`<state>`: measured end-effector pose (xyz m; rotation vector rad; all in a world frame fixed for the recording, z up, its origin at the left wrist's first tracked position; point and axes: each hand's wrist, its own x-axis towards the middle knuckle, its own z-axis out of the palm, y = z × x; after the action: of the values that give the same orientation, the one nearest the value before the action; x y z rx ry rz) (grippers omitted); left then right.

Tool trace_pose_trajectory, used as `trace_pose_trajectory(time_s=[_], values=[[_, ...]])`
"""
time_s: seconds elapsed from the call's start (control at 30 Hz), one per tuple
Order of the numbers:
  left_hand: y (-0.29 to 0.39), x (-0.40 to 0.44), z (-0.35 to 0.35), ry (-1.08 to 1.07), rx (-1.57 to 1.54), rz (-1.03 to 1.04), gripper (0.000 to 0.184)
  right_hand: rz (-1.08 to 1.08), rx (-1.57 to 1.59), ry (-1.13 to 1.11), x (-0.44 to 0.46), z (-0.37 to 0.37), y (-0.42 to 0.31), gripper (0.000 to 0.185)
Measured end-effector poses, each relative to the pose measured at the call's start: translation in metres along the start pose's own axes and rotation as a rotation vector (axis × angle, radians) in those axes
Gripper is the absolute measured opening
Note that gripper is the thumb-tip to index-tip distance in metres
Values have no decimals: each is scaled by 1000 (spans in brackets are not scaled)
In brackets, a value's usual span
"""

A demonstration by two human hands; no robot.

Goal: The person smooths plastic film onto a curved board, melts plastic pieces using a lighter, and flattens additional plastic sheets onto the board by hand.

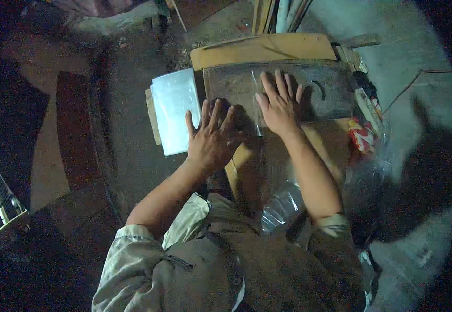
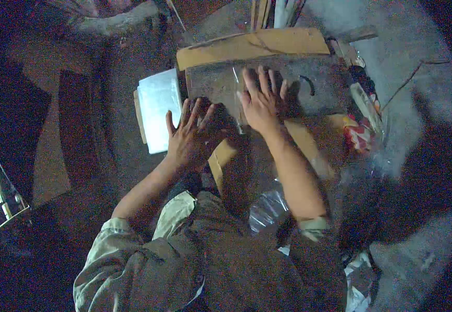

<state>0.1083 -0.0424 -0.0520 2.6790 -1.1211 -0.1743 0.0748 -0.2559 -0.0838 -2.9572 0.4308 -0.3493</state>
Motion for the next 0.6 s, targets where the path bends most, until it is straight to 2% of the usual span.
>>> trace_pose_trajectory(time_s=[0.13,0.27,0.33,0.4,0.47,0.5,0.6], values=[[2,1,-6,-48,18,0,76,-42,-63,4,27,2,9,53],[2,12,-6,-7,36,-10,79,8,-99,165,28,-13,7,51],[3,16,-5,-3,15,-29,81,50,25,126,12,-26,-6,50],[2,17,2,39,4,-37,83,47,18,57,-9,-33,-15,50],[2,14,1,35,3,-28,83,-40,6,-64,-29,-20,-14,50],[3,13,-1,35,3,-19,84,-22,89,-71,-31,-14,-9,53],[7,12,-8,-19,65,-47,84,-46,54,-35,-27,-8,6,53]])
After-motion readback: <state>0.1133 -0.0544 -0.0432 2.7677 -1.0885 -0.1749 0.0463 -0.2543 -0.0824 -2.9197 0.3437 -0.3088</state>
